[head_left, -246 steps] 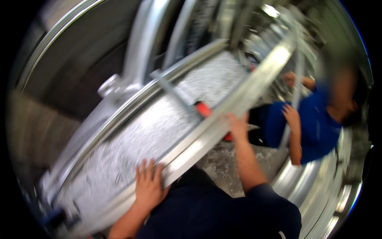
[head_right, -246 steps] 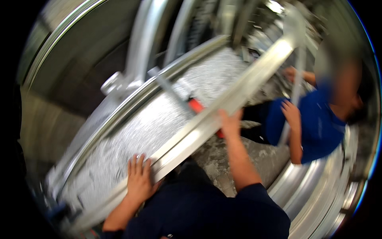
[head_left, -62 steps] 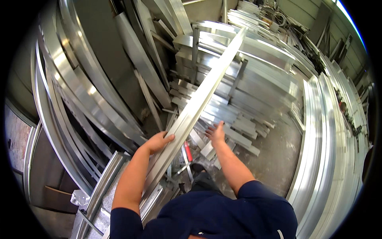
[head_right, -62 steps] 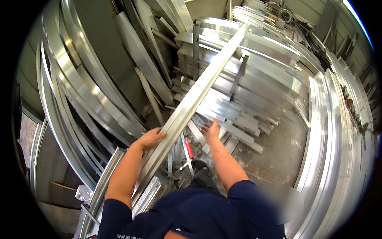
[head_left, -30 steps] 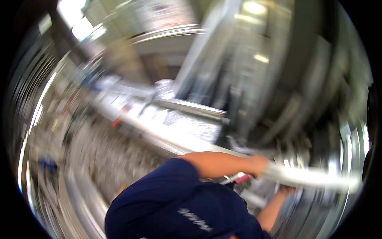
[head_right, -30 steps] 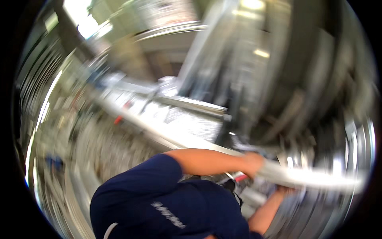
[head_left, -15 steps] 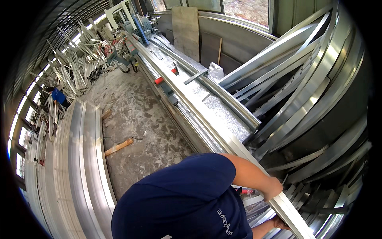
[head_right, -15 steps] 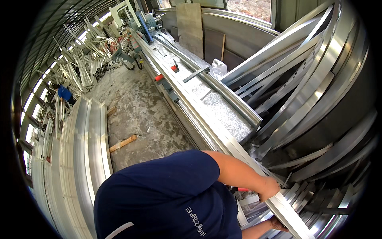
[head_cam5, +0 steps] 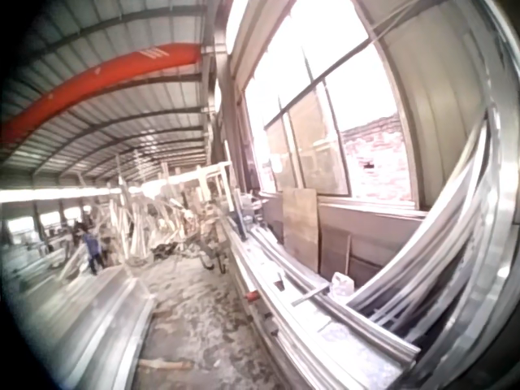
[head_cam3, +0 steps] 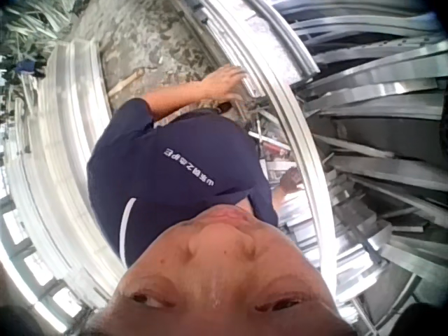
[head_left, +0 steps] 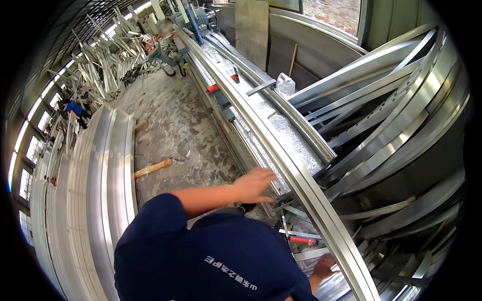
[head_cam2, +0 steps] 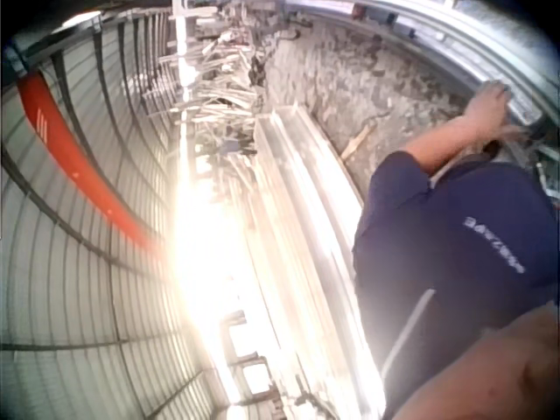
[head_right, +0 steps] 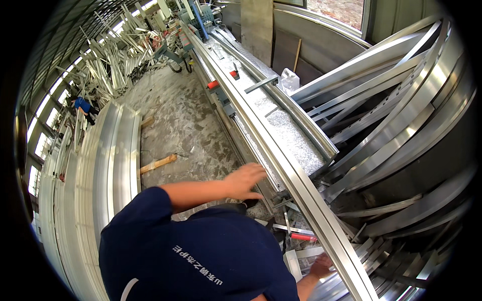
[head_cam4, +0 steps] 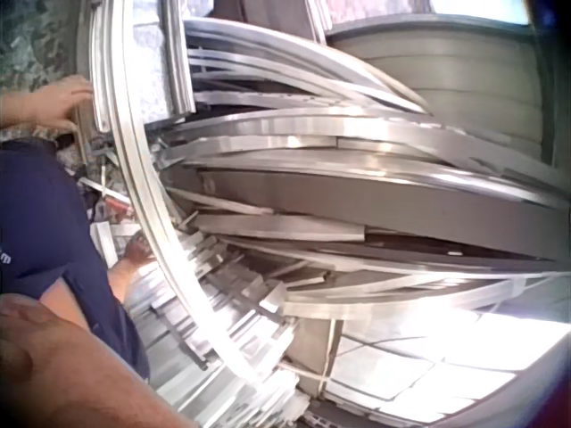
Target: The person repeatedly loads long aluminum profiles into a cutting machine, operates the controls to cut them, and removes the cut pieces. The person stacks the cut pieces on the machine table and continues the cycle with additional profiles.
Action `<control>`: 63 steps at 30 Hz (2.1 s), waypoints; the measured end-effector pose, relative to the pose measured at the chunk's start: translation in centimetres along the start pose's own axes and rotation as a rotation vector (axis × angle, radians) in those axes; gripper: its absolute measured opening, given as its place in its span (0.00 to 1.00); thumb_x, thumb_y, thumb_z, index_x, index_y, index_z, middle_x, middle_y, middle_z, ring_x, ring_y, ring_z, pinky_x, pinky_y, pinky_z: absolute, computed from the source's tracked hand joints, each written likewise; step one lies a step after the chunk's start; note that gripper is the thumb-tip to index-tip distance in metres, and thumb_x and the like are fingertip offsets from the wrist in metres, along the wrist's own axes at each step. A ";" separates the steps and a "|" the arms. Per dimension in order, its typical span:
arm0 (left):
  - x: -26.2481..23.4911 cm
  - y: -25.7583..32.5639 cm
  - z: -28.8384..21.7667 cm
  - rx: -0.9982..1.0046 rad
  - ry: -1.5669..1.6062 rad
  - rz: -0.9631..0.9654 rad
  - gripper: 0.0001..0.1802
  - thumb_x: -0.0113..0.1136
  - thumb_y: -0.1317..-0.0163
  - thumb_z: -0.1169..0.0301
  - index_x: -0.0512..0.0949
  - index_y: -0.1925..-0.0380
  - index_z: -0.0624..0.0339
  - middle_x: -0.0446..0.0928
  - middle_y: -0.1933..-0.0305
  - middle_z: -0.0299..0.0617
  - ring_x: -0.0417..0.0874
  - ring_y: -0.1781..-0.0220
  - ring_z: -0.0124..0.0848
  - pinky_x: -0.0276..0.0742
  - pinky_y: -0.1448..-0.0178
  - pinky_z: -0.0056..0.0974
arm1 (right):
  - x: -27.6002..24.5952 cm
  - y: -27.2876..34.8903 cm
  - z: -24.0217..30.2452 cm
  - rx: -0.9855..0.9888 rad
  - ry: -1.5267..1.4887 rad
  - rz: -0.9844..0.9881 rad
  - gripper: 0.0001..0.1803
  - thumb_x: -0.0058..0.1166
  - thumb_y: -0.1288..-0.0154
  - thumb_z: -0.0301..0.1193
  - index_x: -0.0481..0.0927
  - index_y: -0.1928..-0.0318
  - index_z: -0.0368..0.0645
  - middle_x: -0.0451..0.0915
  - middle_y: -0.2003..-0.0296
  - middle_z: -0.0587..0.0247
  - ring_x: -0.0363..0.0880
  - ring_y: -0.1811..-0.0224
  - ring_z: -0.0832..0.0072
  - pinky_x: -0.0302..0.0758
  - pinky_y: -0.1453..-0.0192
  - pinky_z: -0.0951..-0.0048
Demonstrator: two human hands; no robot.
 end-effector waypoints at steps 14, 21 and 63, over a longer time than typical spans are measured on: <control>17.0 35.0 30.7 -0.995 0.394 0.685 0.45 0.64 0.45 0.40 0.75 0.42 0.70 0.76 0.40 0.59 0.77 0.39 0.52 0.73 0.36 0.48 | 5.7 4.1 -21.7 0.572 0.891 -0.427 0.33 0.45 0.28 0.57 0.70 0.42 0.40 0.75 0.49 0.51 0.74 0.52 0.56 0.71 0.41 0.52; 20.4 57.8 39.8 -1.456 0.616 0.488 0.44 0.64 0.48 0.38 0.79 0.48 0.72 0.80 0.48 0.63 0.81 0.44 0.54 0.76 0.41 0.48 | 11.1 7.9 -34.7 0.860 1.280 -0.307 0.30 0.49 0.29 0.52 0.68 0.40 0.41 0.79 0.54 0.52 0.78 0.58 0.57 0.75 0.51 0.53; 10.9 76.7 83.3 -1.938 1.189 0.151 0.33 0.56 0.38 0.41 0.83 0.57 0.63 0.82 0.55 0.59 0.83 0.52 0.54 0.75 0.46 0.50 | 52.8 -5.2 -157.9 0.954 2.119 1.288 0.22 0.62 0.35 0.40 0.81 0.52 0.32 0.85 0.68 0.59 0.83 0.67 0.70 0.78 0.62 0.69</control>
Point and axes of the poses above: each hand's wrist, its own y-axis away from the middle knuckle, its own x-axis out of the palm, z = x × y, the point moved 6 cm from there along -y, towards the middle knuckle
